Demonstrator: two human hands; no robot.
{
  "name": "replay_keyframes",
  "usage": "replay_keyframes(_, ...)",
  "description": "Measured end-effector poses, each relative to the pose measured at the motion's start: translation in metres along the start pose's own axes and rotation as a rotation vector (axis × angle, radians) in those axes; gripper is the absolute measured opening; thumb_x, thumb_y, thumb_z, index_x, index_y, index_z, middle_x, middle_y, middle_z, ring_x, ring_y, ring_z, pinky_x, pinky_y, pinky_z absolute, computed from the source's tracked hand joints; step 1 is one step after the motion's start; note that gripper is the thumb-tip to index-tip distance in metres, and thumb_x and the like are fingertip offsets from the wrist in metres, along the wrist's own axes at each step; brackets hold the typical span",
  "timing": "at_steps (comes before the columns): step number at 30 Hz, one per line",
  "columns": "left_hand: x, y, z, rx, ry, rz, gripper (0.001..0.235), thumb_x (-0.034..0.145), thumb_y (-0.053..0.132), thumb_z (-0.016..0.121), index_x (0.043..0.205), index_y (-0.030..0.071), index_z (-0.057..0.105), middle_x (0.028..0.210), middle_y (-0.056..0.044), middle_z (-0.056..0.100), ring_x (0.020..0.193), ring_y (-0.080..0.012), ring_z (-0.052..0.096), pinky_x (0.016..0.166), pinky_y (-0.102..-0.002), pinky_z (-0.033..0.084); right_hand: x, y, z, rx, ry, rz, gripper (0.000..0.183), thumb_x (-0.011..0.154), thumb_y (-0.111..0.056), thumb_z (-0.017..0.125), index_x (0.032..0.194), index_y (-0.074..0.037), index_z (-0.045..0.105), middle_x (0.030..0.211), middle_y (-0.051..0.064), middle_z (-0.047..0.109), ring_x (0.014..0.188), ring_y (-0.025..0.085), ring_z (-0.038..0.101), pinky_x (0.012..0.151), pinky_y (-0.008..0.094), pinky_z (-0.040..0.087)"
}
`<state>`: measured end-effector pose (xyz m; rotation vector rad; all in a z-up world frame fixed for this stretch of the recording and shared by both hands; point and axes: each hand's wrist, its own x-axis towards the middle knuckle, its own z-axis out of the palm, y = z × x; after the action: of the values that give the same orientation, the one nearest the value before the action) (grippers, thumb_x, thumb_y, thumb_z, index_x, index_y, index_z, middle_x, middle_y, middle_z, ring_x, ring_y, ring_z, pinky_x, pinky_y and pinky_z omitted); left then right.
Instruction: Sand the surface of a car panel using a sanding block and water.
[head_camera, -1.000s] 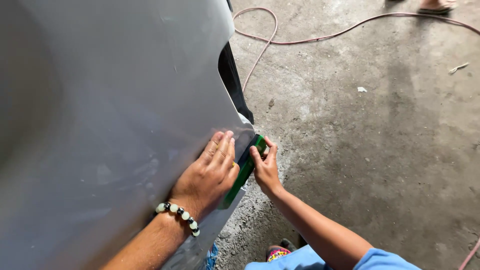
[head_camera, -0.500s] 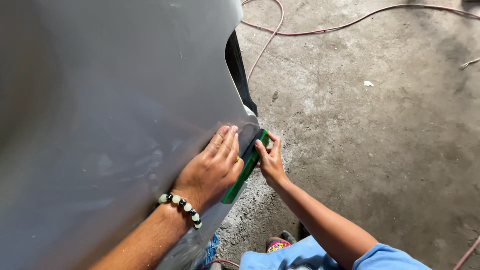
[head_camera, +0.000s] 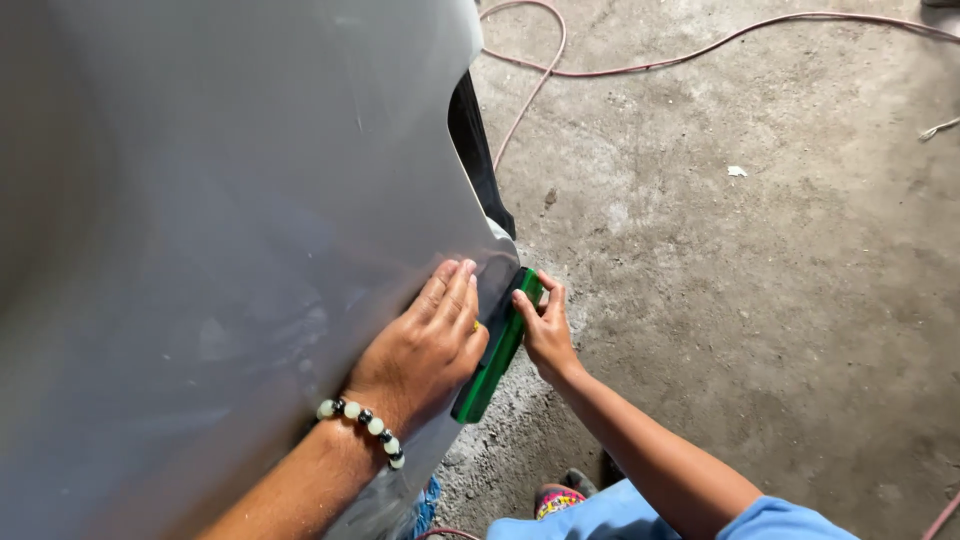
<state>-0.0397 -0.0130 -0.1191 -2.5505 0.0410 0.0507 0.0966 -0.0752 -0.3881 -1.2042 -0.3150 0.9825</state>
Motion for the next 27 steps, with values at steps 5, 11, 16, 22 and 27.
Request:
replay_keyframes(5, -0.001, 0.003, -0.006, -0.016, 0.005, -0.019, 0.032, 0.090, 0.027, 0.051, 0.096, 0.002, 0.070, 0.132, -0.028, 0.063, 0.135, -0.0386, 0.052, 0.119, -0.048, 0.033, -0.002, -0.004, -0.001, -0.031, -0.013, -0.059, 0.055, 0.101, -0.027, 0.063, 0.146, -0.016, 0.034, 0.092, 0.004, 0.061, 0.068, 0.009, 0.060, 0.049, 0.025, 0.047)
replay_keyframes(11, 0.004, -0.002, -0.012, -0.061, 0.009, -0.026, 0.034, 0.089, 0.027, 0.051, 0.098, 0.000, 0.071, 0.133, -0.029, 0.063, 0.134, -0.0394, 0.052, 0.118, -0.048, 0.033, 0.005, 0.012, -0.009, -0.077, 0.017, 0.003, 0.057, 0.099, -0.026, 0.066, 0.146, -0.017, 0.035, 0.089, 0.008, 0.060, 0.064, 0.012, 0.056, 0.047, 0.026, 0.044)
replay_keyframes(16, 0.007, -0.003, -0.023, -0.011, -0.040, -0.007, 0.034, 0.088, 0.028, 0.051, 0.097, 0.001, 0.071, 0.132, -0.028, 0.063, 0.135, -0.0383, 0.052, 0.118, -0.048, 0.032, 0.001, 0.011, -0.007, 0.002, -0.084, -0.257, 0.059, 0.105, -0.027, 0.067, 0.151, -0.016, 0.031, 0.100, 0.004, 0.058, 0.076, 0.008, 0.059, 0.056, 0.024, 0.047)
replay_keyframes(22, 0.004, 0.001, -0.008, -0.023, 0.043, -0.029, 0.030, 0.092, 0.026, 0.051, 0.093, 0.003, 0.071, 0.129, -0.027, 0.065, 0.134, -0.0387, 0.054, 0.119, -0.049, 0.033, 0.003, 0.045, -0.011, 0.006, 0.056, 0.187, 0.058, 0.097, -0.031, 0.062, 0.144, -0.019, 0.031, 0.089, 0.007, 0.060, 0.064, 0.014, 0.059, 0.047, 0.028, 0.050)
replay_keyframes(27, 0.002, 0.004, -0.011, 0.022, 0.023, -0.002, 0.030, 0.091, 0.028, 0.052, 0.092, 0.004, 0.070, 0.127, -0.026, 0.067, 0.133, -0.0384, 0.054, 0.119, -0.049, 0.033, -0.008, 0.027, -0.001, 0.076, 0.037, 0.061, 0.054, 0.101, -0.033, 0.060, 0.144, -0.019, 0.031, 0.096, 0.004, 0.058, 0.073, 0.009, 0.062, 0.053, 0.029, 0.057)
